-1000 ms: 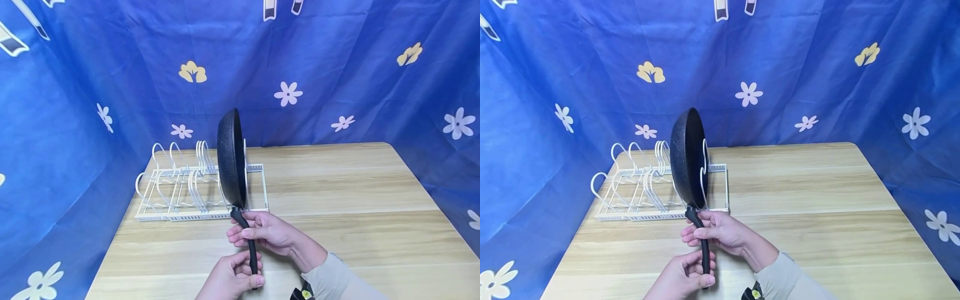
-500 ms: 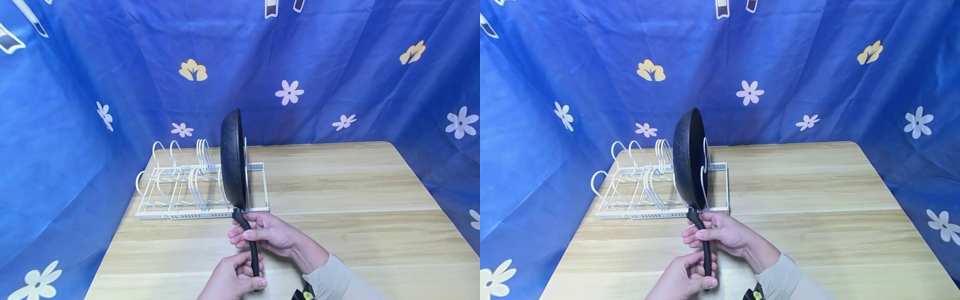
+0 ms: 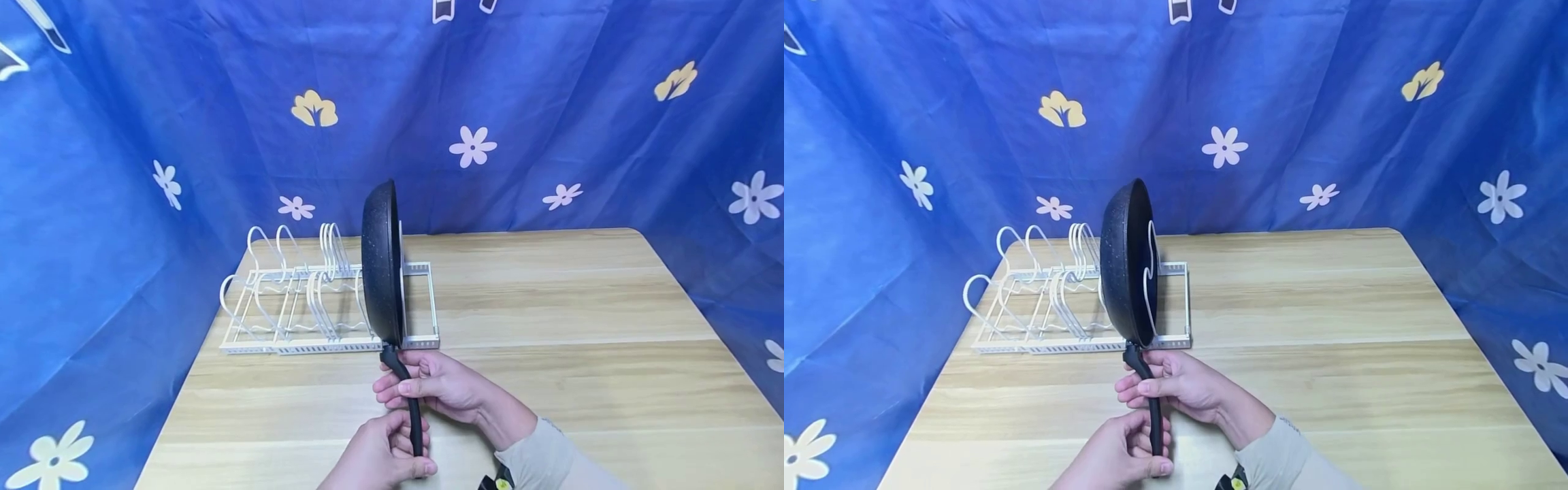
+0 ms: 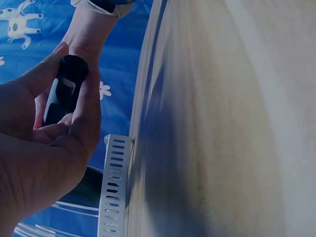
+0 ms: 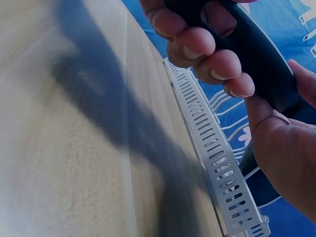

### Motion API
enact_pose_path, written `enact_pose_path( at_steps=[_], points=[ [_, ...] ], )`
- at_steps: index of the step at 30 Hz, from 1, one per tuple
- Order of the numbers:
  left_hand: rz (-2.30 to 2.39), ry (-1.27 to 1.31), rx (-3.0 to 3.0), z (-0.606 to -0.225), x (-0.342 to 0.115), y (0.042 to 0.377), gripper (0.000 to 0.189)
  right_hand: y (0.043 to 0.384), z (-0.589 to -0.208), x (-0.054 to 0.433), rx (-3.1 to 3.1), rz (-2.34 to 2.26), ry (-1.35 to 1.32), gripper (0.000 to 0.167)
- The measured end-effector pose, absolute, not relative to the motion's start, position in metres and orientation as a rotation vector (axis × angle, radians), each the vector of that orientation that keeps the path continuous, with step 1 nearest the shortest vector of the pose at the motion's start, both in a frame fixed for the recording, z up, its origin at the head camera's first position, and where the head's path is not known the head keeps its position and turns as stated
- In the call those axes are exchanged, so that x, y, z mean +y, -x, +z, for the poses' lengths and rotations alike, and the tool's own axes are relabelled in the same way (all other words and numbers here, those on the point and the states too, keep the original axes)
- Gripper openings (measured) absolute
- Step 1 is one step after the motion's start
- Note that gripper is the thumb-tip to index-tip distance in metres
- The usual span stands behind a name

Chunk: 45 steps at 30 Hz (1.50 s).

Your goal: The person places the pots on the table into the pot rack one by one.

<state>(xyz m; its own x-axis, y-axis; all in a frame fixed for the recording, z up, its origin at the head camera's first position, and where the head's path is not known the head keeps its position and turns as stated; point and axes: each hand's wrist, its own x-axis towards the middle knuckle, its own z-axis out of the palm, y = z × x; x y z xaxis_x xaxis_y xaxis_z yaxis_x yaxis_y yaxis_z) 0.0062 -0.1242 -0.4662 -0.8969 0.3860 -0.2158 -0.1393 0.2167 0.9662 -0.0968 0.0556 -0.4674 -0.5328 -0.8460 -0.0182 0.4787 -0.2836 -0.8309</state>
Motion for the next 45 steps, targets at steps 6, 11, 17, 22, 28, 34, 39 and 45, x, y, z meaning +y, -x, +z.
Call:
enact_pose_path(
  at_steps=[6,11,17,22,28,34,39,45],
  points=[
    [1.652,-0.213,2.062,-0.461,-0.128,0.000,0.035,0.098,-0.468,0.056,1.048,-1.910,0.546,0.045],
    [1.616,-0.245,2.036,-0.454,-0.133,0.007,0.030,0.099,-0.468,0.057,1.030,-1.909,0.529,0.045],
    [1.572,-0.242,2.063,-0.452,-0.133,0.010,0.029,0.102,-0.469,0.058,1.040,-1.910,0.502,0.054],
    [1.555,-0.210,2.082,-0.454,-0.131,0.012,0.027,0.105,-0.469,0.060,1.091,-1.893,0.481,0.059],
    [1.554,-0.170,2.087,-0.455,-0.129,0.016,0.035,0.109,-0.469,0.065,1.212,-1.895,0.387,0.055],
    [1.396,-0.233,2.267,-0.458,-0.128,0.024,0.031,0.108,-0.471,0.063,1.455,-1.859,0.324,0.058],
    [1.328,-0.231,2.358,-0.463,-0.128,0.028,0.028,0.106,-0.475,0.061,1.579,-1.831,0.303,0.053],
    [1.302,-0.219,2.371,-0.465,-0.127,0.031,0.025,0.106,-0.478,0.060,1.617,-1.817,0.303,0.051]
  ],
)
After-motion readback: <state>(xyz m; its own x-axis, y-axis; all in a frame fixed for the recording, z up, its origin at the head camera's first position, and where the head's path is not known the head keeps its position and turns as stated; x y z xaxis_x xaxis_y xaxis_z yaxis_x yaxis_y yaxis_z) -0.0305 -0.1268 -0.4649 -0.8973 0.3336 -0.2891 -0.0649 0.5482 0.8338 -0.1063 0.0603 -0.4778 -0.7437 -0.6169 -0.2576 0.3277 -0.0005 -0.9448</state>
